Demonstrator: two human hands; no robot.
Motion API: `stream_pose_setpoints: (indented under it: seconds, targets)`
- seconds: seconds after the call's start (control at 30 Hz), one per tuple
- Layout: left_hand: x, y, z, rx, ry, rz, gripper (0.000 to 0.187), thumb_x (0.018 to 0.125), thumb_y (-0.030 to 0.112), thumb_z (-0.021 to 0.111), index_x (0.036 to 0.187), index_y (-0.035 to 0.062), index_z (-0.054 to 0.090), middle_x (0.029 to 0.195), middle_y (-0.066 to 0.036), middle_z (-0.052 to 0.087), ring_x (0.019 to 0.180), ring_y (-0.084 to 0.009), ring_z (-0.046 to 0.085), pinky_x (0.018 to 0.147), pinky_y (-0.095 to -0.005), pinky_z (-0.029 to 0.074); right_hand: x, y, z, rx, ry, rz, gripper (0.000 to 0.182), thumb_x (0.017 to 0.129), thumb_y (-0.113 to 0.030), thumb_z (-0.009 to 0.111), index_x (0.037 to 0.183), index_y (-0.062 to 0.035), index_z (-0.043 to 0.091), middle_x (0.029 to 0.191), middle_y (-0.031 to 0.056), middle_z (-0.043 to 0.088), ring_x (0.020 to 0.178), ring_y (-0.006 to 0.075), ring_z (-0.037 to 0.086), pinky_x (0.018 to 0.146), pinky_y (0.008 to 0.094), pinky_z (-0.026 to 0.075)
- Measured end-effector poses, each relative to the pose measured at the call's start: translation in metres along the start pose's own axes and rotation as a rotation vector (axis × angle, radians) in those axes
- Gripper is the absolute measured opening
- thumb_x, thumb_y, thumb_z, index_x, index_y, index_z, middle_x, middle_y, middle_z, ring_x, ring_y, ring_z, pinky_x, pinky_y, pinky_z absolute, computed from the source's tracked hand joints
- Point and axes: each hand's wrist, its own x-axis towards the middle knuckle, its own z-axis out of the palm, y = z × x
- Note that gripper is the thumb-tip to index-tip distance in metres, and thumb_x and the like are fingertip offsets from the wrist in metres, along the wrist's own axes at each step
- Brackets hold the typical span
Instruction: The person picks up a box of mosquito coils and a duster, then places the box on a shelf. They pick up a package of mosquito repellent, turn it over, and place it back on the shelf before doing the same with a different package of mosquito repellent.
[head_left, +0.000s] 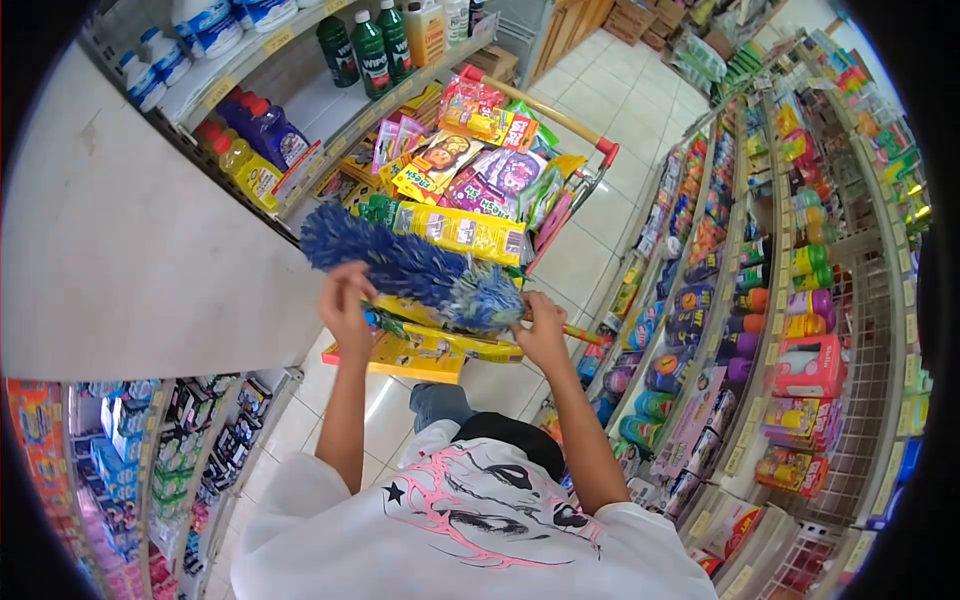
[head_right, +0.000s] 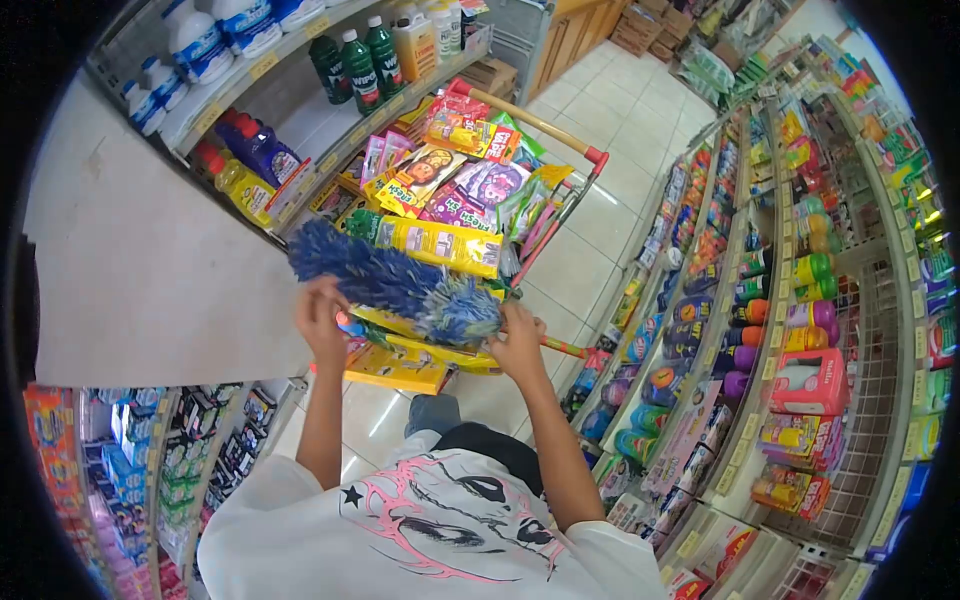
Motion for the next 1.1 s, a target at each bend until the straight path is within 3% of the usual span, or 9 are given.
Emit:
stream_pose_setpoints:
  seconds: [0.17,0.23,0.37,0.43,0.53,0.63,0.87,0.93,1.1]
  targets:
    - [0.143,0.038,0.029,-0.020,0.361,0.558,0.014,0.092,0.007,0.051,0.096,-0.0022,0.060,0.076,-0.004,0.056,0.061,-0.0106,0.050,0.059,-0.0227,0.042,-0.024,-0.038,-0.059,0.183,0.095,0.189,0.036,0.071,-0.007,0.072,0.104,-0.0034,0.057,0.097,0.0104,0.060,0.096,0.0250,0.058,0.087,0.0392,0.039]
    - [0.187,0.040,0.056,0.007,0.325,0.517,0.014,0.090,0.004,0.051,0.099,-0.0009,0.061,0.084,-0.005,0.060,0.071,-0.0120,0.056,0.067,-0.0243,0.046,-0.050,-0.032,-0.071,0.336,0.205,0.283,0.038,0.071,0.002,0.069,0.107,-0.0023,0.055,0.096,0.0086,0.061,0.091,0.0206,0.061,0.080,0.0322,0.046]
    - [0.281,-0.029,0.157,0.287,-0.418,0.505,0.033,0.081,0.010,0.063,0.112,0.0002,0.060,0.107,-0.014,0.064,0.099,-0.0230,0.061,0.085,-0.0298,0.048,-0.124,-0.023,-0.083,0.449,0.542,0.547,0.047,0.076,0.001,0.066,0.118,-0.0012,0.046,0.090,0.0054,0.054,0.074,0.0147,0.053,0.067,0.0270,0.044]
    - [0.299,-0.081,0.200,0.555,-0.929,0.613,0.071,0.075,0.028,0.072,0.137,0.0078,0.044,0.140,-0.018,0.044,0.130,-0.0301,0.043,0.109,-0.0394,0.032,-0.170,-0.023,-0.082,0.488,0.605,0.729,0.046,0.079,-0.002,0.066,0.119,-0.0006,0.043,0.090,0.0046,0.051,0.074,0.0132,0.049,0.065,0.0269,0.042]
    - [0.309,-0.133,0.237,1.096,-1.300,0.479,0.089,0.069,0.035,0.076,0.144,0.0114,0.035,0.146,-0.019,0.037,0.136,-0.0322,0.034,0.114,-0.0427,0.025,-0.221,-0.015,-0.068,0.395,0.819,0.745,0.070,0.090,-0.017,0.063,0.144,0.0045,0.026,0.130,0.0132,0.047,0.112,0.0206,0.048,0.093,0.0331,0.040]
    - [0.311,-0.143,0.252,1.248,-1.366,0.480,0.091,0.063,0.037,0.078,0.142,0.0118,0.040,0.143,-0.020,0.040,0.133,-0.0338,0.037,0.113,-0.0460,0.026,-0.248,-0.023,-0.053,0.328,1.196,1.094,0.076,0.094,-0.032,0.060,0.147,0.0029,0.018,0.141,0.0171,0.038,0.123,0.0254,0.041,0.102,0.0381,0.033]
    - [0.316,-0.089,0.237,1.013,-1.272,0.808,0.091,0.059,0.039,0.082,0.132,-0.0013,0.046,0.124,-0.020,0.053,0.115,-0.0341,0.051,0.100,-0.0405,0.040,-0.270,-0.027,-0.036,0.621,1.464,1.085,0.073,0.091,-0.034,0.061,0.146,-0.0025,0.024,0.137,0.0158,0.041,0.123,0.0263,0.042,0.096,0.0423,0.038]
    - [0.315,-0.051,0.213,0.708,-1.137,0.512,0.084,0.066,0.036,0.081,0.131,-0.0039,0.046,0.119,-0.017,0.057,0.109,-0.0274,0.056,0.095,-0.0347,0.044,-0.257,-0.040,-0.038,0.661,1.542,1.185,0.065,0.089,-0.030,0.059,0.141,-0.0040,0.030,0.132,0.0115,0.043,0.118,0.0259,0.046,0.093,0.0419,0.040]
    - [0.318,0.021,0.106,0.389,-0.885,0.201,0.055,0.084,0.037,0.068,0.121,-0.0003,0.051,0.111,-0.008,0.060,0.101,-0.0154,0.058,0.087,-0.0296,0.047,-0.306,0.022,-0.018,1.149,1.204,0.452,0.063,0.082,-0.024,0.066,0.136,-0.0038,0.041,0.126,0.0105,0.053,0.114,0.0282,0.052,0.101,0.0442,0.042]
